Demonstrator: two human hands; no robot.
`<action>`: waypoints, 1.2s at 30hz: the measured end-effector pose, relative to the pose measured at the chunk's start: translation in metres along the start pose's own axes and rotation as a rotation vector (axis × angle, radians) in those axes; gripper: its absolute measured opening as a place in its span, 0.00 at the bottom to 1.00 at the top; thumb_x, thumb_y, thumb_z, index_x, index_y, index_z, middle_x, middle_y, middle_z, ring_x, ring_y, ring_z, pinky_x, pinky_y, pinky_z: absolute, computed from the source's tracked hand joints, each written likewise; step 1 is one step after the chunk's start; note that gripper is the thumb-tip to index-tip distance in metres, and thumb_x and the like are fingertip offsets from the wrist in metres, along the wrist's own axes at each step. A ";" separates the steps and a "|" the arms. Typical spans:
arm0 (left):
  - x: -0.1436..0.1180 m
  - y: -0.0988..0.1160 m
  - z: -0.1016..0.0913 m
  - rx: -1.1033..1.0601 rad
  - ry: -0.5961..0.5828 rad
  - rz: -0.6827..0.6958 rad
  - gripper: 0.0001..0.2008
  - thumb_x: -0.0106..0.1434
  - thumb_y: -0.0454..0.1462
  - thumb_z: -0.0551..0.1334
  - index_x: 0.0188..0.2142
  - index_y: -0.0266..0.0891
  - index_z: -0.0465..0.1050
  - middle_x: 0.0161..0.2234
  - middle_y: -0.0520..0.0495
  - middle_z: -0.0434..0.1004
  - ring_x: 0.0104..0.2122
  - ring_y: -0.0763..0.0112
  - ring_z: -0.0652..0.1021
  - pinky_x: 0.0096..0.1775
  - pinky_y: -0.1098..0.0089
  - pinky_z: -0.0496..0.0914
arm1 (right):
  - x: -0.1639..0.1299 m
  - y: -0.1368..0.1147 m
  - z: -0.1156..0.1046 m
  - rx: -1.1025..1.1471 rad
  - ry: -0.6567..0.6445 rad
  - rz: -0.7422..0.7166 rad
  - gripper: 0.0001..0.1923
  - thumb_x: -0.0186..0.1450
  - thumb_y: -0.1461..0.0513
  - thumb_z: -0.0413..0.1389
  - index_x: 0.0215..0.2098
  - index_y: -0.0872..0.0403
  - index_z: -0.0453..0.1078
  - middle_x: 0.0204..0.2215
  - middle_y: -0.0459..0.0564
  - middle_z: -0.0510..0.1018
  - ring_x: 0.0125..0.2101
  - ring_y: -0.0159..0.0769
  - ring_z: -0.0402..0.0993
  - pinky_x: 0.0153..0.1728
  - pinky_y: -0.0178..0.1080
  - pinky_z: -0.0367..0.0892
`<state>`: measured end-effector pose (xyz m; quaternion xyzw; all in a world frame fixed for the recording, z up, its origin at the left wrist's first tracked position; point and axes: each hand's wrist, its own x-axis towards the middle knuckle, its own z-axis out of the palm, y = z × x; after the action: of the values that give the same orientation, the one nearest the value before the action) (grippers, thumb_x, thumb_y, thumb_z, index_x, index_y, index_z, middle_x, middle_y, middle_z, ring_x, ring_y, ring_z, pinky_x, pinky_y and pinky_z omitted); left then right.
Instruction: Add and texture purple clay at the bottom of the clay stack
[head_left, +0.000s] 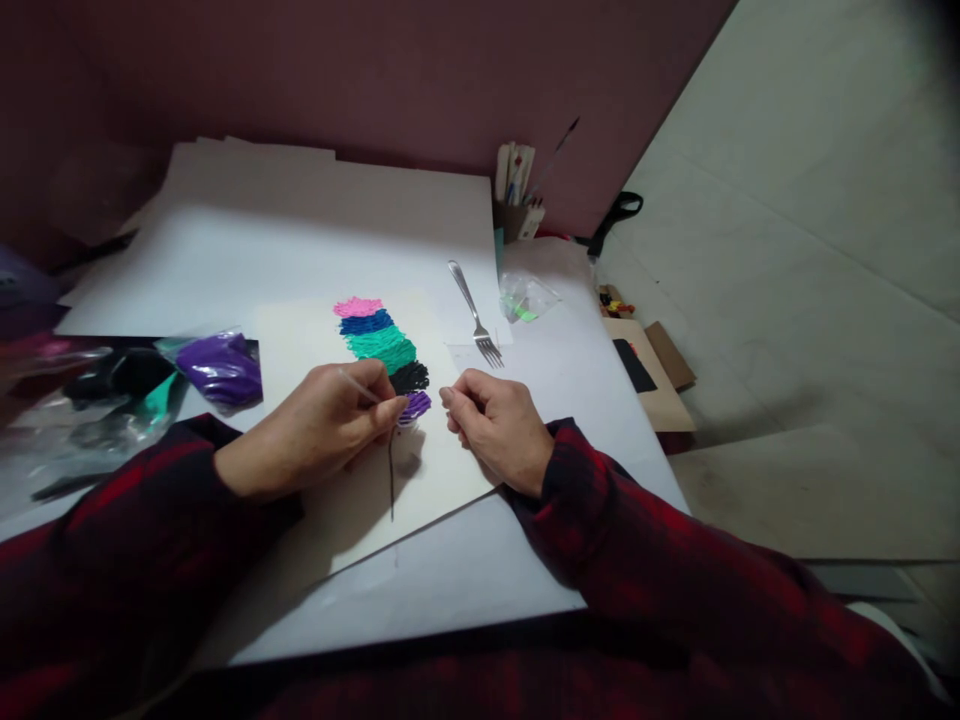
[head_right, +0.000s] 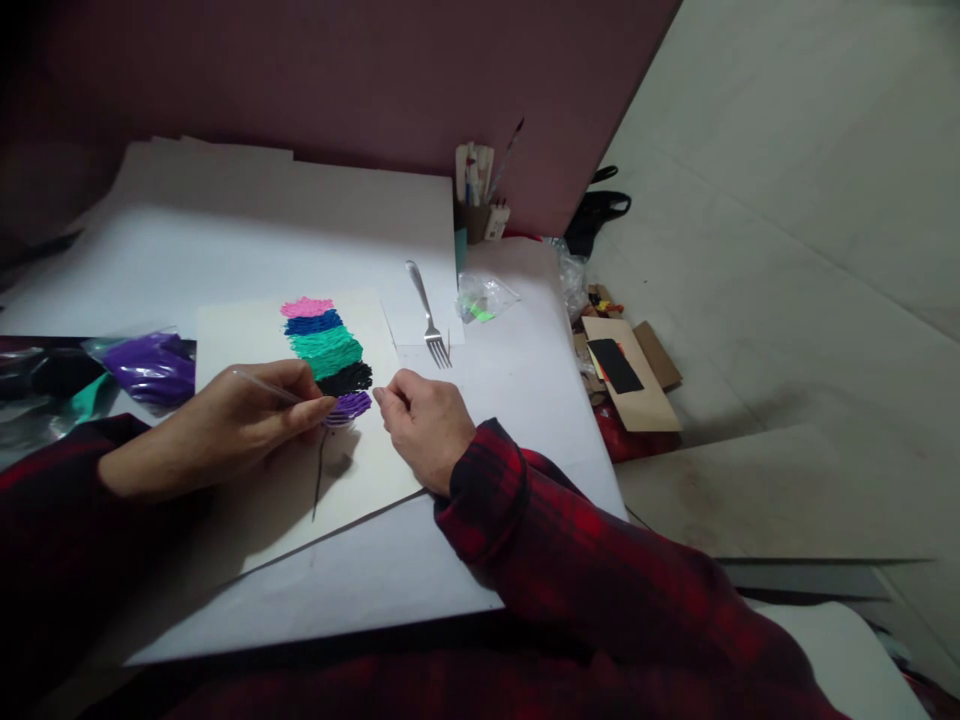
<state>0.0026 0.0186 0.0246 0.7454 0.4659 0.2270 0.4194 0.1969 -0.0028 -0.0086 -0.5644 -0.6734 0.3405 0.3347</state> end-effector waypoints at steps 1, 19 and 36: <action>0.000 0.001 0.000 0.004 0.015 0.004 0.12 0.61 0.40 0.60 0.23 0.40 0.64 0.13 0.56 0.66 0.10 0.77 0.66 0.12 0.78 0.58 | 0.000 0.000 0.000 0.002 -0.001 0.001 0.15 0.67 0.56 0.50 0.25 0.54 0.65 0.19 0.44 0.71 0.20 0.27 0.64 0.25 0.33 0.60; 0.002 -0.013 0.012 0.056 0.125 0.110 0.11 0.62 0.43 0.61 0.28 0.39 0.68 0.22 0.49 0.75 0.21 0.72 0.74 0.22 0.74 0.66 | 0.000 -0.002 -0.003 -0.041 -0.020 -0.029 0.15 0.67 0.56 0.50 0.24 0.54 0.64 0.18 0.43 0.69 0.20 0.27 0.61 0.24 0.33 0.57; 0.004 -0.010 0.014 0.017 0.113 0.083 0.13 0.63 0.43 0.60 0.26 0.40 0.64 0.18 0.52 0.71 0.16 0.76 0.69 0.18 0.75 0.61 | 0.000 -0.004 -0.003 -0.053 -0.019 -0.046 0.15 0.66 0.58 0.51 0.23 0.54 0.64 0.18 0.43 0.68 0.20 0.27 0.60 0.24 0.33 0.56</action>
<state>0.0091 0.0182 0.0086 0.7536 0.4592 0.2820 0.3764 0.1976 -0.0029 -0.0038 -0.5542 -0.6982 0.3201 0.3208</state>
